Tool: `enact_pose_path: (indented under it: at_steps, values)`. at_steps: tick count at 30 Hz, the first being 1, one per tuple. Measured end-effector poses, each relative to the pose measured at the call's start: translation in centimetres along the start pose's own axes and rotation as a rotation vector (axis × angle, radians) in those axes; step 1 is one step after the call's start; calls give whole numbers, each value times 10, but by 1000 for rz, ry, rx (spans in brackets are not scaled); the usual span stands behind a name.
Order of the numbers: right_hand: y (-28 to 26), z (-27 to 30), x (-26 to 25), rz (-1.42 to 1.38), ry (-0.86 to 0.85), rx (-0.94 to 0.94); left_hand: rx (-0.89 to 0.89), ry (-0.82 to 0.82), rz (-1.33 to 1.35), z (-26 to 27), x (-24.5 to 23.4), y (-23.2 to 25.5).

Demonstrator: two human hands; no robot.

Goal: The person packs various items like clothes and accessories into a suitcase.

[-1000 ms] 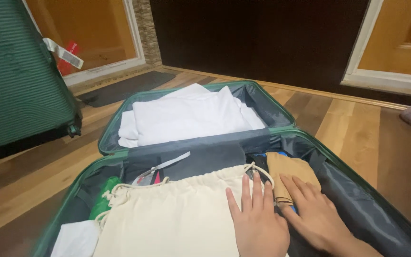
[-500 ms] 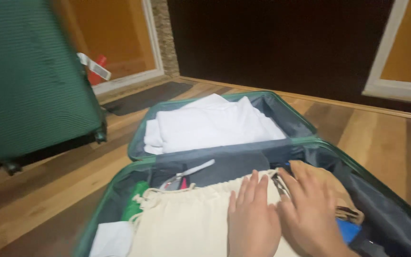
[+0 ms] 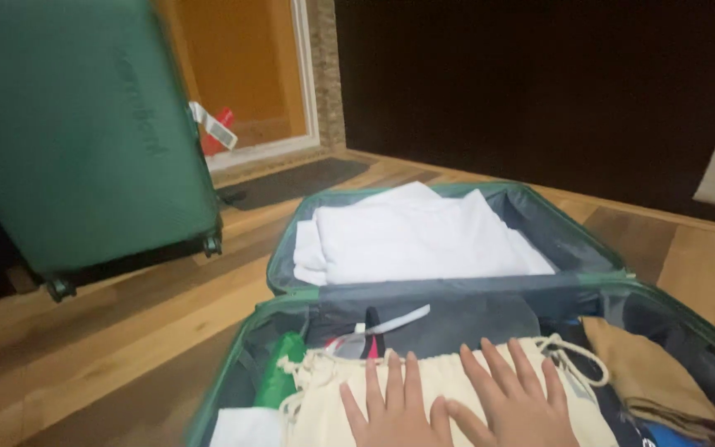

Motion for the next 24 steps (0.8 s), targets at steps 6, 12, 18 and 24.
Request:
enact_pose_path:
  at_steps: [6,12,18,24]
  values:
    - [-6,3,-16,-78,-266,188,-50,-313,132,-13,-27,1]
    - [-6,-5,-24,-121,-330,216,-36,-770,303,-37,-65,-16]
    - [11,-6,-38,-155,-349,254,-113,-1002,349,-49,-103,-8]
    - [15,-4,-82,-114,-317,331,-52,-894,287,-76,-132,0]
Point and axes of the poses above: each hand's wrist, its own z-axis away from the middle knuckle, its own x-axis out of the palm, y = z × x, the point moved 4 cm from there along -z, towards the middle knuckle, and after that the axes turned 15 degrees about -z, right-handed, at the moved point
